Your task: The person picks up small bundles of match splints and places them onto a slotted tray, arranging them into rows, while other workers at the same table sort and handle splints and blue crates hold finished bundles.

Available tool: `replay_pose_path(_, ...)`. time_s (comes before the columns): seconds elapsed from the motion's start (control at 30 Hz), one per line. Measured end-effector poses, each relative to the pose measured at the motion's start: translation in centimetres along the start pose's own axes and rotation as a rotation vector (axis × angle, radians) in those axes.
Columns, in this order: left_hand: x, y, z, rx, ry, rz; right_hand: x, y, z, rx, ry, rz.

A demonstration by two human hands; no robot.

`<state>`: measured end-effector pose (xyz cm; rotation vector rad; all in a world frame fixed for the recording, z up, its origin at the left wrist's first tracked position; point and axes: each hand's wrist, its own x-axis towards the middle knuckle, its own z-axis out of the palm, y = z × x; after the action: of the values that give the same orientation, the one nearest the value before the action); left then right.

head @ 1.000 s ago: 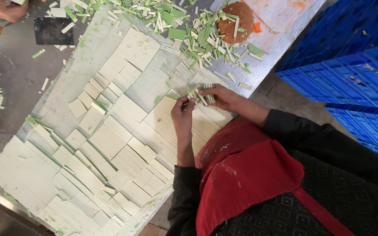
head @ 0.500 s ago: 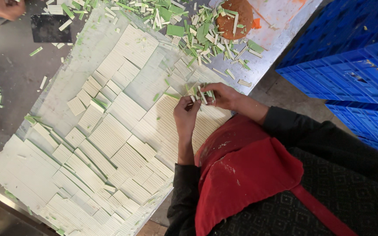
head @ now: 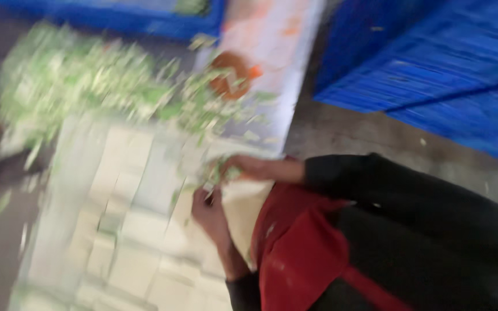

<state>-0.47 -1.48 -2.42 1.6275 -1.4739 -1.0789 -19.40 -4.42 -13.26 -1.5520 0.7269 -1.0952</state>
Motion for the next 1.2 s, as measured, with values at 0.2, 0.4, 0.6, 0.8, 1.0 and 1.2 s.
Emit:
replay_pose_path(0.2,-0.7,5.9,1.4,0.196,0.003,-0.005,0.0,-0.9,2.7,0.100,0.006,0.203)
replay_pose_path(0.4,-1.0,6.5,0.6,0.244,-0.122,0.291,-0.3,-0.4,1.7,0.271,0.019,0.105)
replay_pose_path(0.6,-0.6,5.5,-0.8,0.578,-0.320,0.423,-1.0,-1.9,0.6,-0.120,-0.187,0.477)
replay_pose_path(0.8,-0.3,3.9,-0.8,0.468,-0.336,0.351,-0.4,-1.7,1.2,1.147,0.131,1.040)
replay_pose_path(1.0,4.9,-2.3,-4.1,0.377,-0.005,0.297,-0.1,-2.0,0.7,0.984,0.033,1.117)
replay_pose_path(1.2,8.5,-8.5,-10.2,0.809,0.562,-0.141,-0.9,-5.3,1.3,0.850,-0.187,1.068)
